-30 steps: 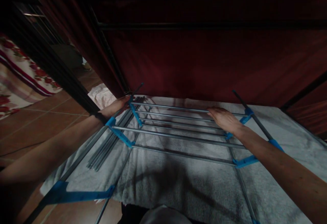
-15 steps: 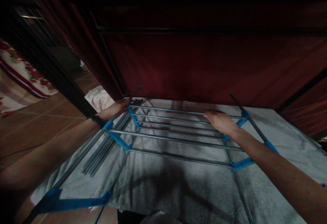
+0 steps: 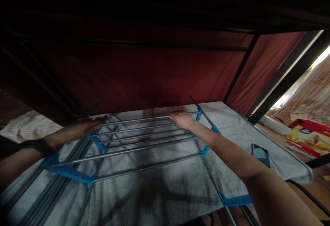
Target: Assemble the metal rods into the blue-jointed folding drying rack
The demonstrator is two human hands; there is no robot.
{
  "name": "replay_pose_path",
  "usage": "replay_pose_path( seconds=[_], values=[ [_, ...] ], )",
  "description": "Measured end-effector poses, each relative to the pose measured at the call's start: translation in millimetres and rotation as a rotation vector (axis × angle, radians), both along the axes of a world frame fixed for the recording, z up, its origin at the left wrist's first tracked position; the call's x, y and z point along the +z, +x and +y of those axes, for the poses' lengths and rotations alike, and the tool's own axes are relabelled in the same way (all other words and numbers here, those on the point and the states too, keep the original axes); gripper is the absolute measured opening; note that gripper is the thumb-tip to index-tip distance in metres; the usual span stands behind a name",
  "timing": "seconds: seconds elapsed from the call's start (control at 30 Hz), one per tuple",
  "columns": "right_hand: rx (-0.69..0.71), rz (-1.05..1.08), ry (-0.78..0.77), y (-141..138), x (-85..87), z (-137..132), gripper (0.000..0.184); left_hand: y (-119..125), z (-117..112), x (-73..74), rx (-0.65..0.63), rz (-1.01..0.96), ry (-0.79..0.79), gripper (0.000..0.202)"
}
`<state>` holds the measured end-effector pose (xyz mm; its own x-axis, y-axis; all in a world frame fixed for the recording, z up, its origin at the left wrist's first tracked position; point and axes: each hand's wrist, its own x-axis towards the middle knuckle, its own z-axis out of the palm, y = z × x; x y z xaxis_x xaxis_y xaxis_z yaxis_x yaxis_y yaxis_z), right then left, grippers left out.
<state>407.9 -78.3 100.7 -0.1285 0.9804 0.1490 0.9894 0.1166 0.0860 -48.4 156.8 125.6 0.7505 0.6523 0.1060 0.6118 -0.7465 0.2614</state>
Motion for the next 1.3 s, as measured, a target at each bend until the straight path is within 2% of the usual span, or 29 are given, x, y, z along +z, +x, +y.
replay_pose_path(
  seconds=[0.13,0.33,0.5,0.63,0.87,1.13,1.3],
  values=[
    [0.013,-0.004,-0.004,2,-1.2,1,0.038,2,-2,-0.9,-0.038,0.08,-0.023,0.039],
    [0.024,0.02,-0.015,1,2.8,1,0.037,-2,7,-8.0,-0.033,0.098,0.003,0.039],
    [0.018,0.026,-0.04,-1,6.7,0,0.035,-2,5,-9.0,-0.023,0.134,0.038,0.045],
    [0.024,0.056,-0.071,-1,6.0,1,0.031,-2,5,-9.9,-0.005,0.116,0.067,0.043],
    [0.044,0.058,-0.058,1,6.5,1,0.03,-5,15,-17.8,0.009,0.095,0.02,0.037],
    [0.015,0.035,-0.066,1,5.9,0,0.032,-3,11,-14.7,0.018,0.115,0.028,0.044],
    [0.02,0.019,-0.06,1,7.3,-1,0.033,-4,14,-15.0,0.037,0.121,0.042,0.04]
  ],
)
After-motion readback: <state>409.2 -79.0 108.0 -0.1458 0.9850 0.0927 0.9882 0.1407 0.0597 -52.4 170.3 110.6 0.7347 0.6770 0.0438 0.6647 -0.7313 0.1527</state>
